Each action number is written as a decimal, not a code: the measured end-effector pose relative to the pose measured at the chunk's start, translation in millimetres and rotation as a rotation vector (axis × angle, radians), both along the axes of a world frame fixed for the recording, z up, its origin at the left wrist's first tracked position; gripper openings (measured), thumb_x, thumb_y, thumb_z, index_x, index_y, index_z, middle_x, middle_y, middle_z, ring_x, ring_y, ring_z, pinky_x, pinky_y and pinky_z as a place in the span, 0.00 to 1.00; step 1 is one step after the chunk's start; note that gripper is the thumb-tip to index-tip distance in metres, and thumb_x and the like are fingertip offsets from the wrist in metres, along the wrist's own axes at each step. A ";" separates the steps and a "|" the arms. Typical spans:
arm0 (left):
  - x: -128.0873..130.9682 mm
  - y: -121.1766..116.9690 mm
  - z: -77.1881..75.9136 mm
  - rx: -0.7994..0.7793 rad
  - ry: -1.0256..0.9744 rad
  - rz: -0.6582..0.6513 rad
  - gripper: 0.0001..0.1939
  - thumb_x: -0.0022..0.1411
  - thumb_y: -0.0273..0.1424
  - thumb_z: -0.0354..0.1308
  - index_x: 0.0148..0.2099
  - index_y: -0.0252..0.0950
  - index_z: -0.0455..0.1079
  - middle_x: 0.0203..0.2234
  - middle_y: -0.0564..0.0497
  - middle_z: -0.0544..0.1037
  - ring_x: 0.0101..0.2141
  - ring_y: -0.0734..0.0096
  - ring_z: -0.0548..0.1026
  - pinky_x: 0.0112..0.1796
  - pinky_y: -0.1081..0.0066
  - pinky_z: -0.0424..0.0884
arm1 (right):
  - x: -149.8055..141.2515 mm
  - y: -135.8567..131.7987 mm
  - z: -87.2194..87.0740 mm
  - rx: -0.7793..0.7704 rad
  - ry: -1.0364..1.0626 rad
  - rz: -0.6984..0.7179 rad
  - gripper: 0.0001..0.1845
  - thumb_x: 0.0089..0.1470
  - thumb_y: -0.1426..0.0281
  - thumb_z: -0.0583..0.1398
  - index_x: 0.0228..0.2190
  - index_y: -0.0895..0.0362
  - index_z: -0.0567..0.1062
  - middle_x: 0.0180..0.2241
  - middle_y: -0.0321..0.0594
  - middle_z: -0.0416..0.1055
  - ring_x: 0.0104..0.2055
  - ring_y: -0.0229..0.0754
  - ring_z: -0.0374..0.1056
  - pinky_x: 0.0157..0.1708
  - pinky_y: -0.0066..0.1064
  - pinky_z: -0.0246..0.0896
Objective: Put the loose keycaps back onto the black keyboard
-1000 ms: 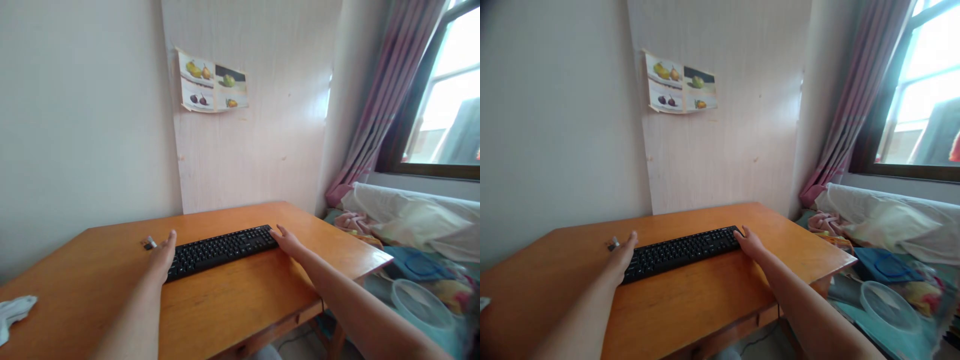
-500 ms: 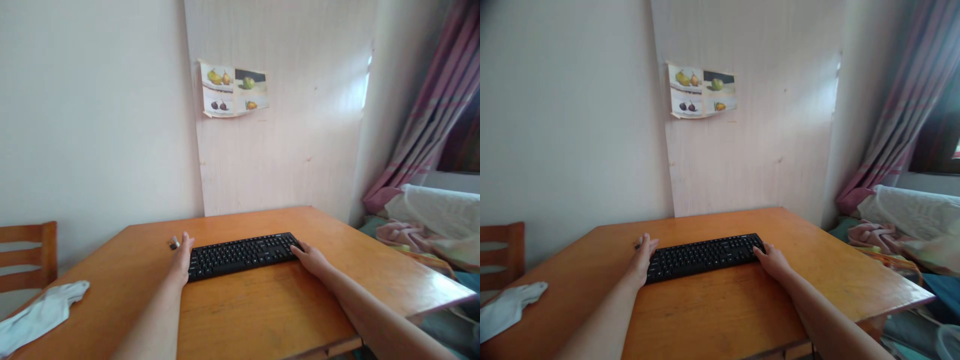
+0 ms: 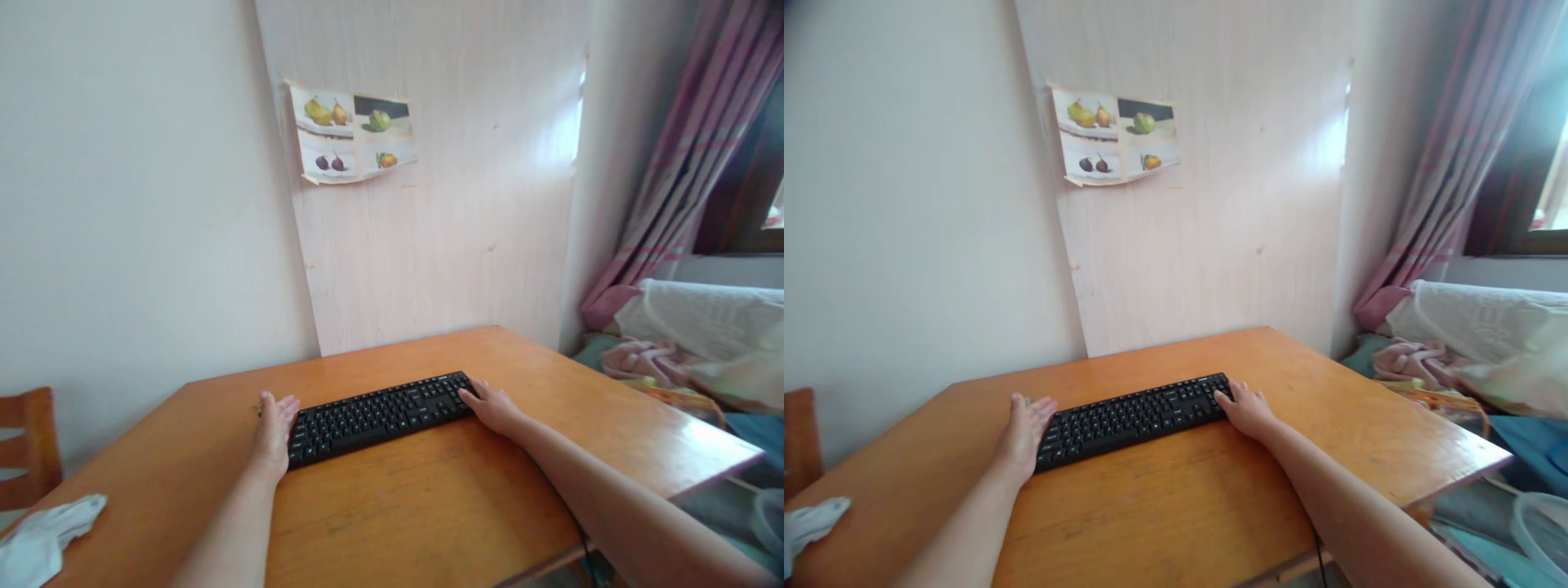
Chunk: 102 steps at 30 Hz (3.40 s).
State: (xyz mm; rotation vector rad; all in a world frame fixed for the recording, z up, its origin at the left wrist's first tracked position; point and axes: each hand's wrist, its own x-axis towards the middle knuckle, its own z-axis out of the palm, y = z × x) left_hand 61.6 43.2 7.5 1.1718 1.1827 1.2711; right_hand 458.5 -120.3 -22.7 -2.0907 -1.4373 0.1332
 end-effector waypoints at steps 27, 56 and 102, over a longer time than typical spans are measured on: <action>-3.3 -15.3 4.7 -0.009 -0.052 -0.010 0.41 0.64 0.57 0.34 0.57 0.31 0.67 0.54 0.36 0.72 0.60 0.61 0.65 0.63 0.61 0.50 | -19.6 -4.4 -5.9 -0.128 -0.118 -0.061 0.48 0.58 0.44 0.41 0.64 0.69 0.53 0.65 0.57 0.51 0.68 0.58 0.42 0.64 0.49 0.37; -48.0 26.3 5.7 0.071 0.286 0.544 0.22 0.66 0.40 0.43 0.51 0.31 0.68 0.42 0.41 0.77 0.41 0.63 0.77 0.38 0.65 0.71 | 16.2 11.3 43.8 0.219 0.025 0.030 0.38 0.54 0.45 0.51 0.53 0.62 0.71 0.54 0.53 0.70 0.58 0.57 0.64 0.58 0.49 0.54; -180.5 -54.0 25.1 0.105 1.290 0.787 0.20 0.58 0.36 0.53 0.52 0.39 0.68 0.60 0.36 0.63 0.61 0.38 0.55 0.55 0.38 0.48 | -43.2 31.8 21.7 0.279 -0.200 0.079 0.35 0.57 0.49 0.48 0.57 0.57 0.65 0.59 0.50 0.64 0.60 0.54 0.60 0.61 0.41 0.52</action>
